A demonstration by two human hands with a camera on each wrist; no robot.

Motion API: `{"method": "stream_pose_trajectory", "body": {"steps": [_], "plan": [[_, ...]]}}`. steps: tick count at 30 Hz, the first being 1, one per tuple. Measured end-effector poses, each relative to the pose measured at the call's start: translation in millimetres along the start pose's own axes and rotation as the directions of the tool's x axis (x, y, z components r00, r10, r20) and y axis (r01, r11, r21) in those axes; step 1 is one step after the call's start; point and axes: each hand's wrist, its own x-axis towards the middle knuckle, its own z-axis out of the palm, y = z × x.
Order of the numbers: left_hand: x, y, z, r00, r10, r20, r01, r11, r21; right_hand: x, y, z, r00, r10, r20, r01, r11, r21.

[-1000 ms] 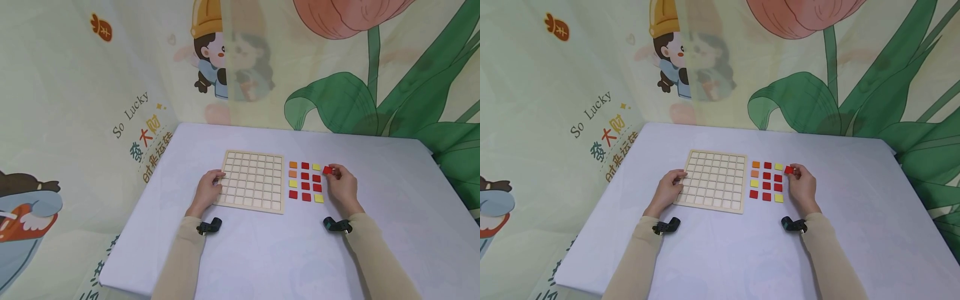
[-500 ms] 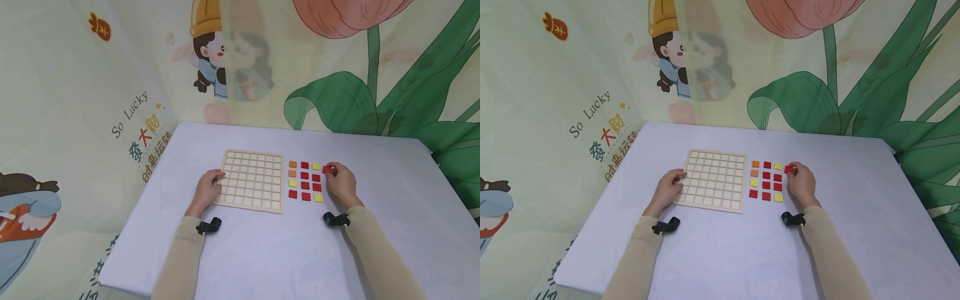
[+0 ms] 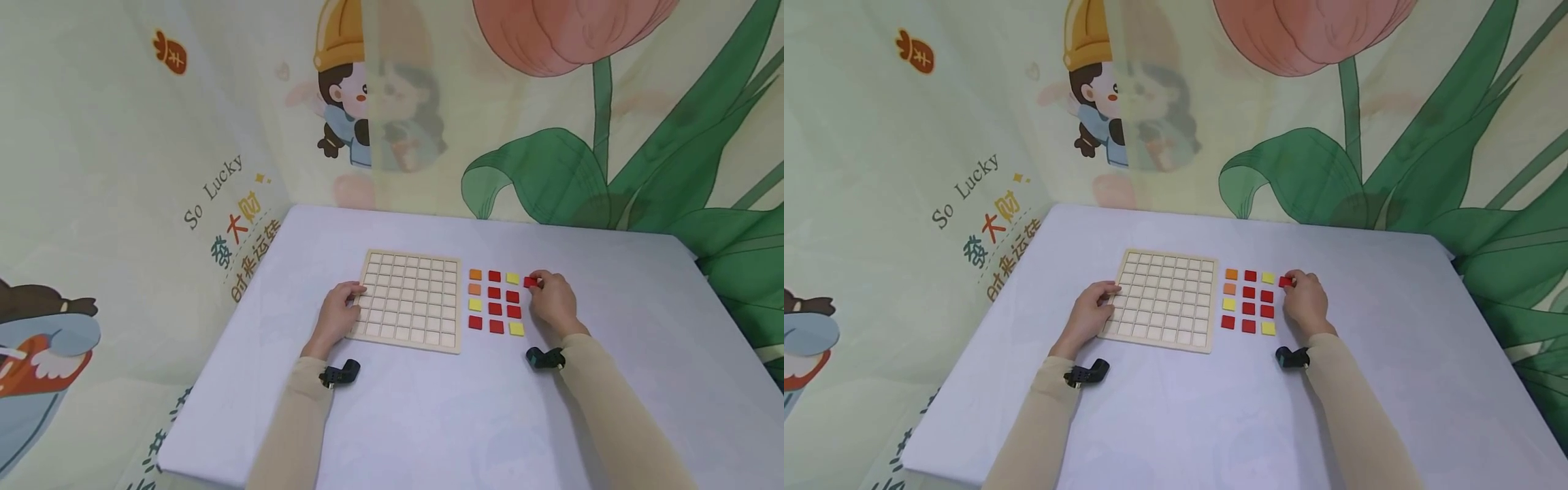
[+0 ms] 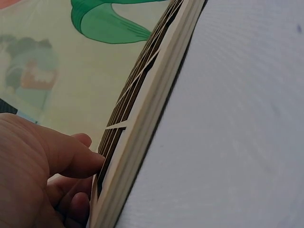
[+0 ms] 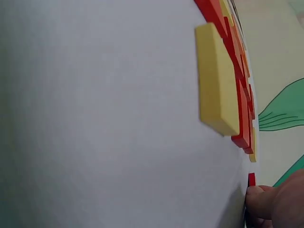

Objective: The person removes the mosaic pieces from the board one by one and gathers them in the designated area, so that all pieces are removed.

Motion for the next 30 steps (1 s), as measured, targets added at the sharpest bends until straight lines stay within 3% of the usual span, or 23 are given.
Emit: {"method": "stream_pose_trajectory", "body": {"steps": [10, 24, 30], "plan": [[-3.1, -0.9, -0.2, 1.0, -0.012, -0.004, 0.012, 1.0, -0.003, 3.9, 1.9, 2.2, 0.998, 0.039, 0.052, -0.04, 0.999, 0.006], [-1.4, -1.0, 0.0, 1.0, -0.008, 0.0, 0.008, 1.0, -0.016, 0.3, 3.4, -0.7, 1.0, 0.02, 0.004, -0.021, 0.999, 0.026], [-0.6, -1.9, 0.5, 1.0, -0.021, 0.006, 0.021, 1.0, -0.014, -5.9, 9.7, -0.1, 0.998, -0.048, -0.041, 0.05, 0.998, 0.048]]}}
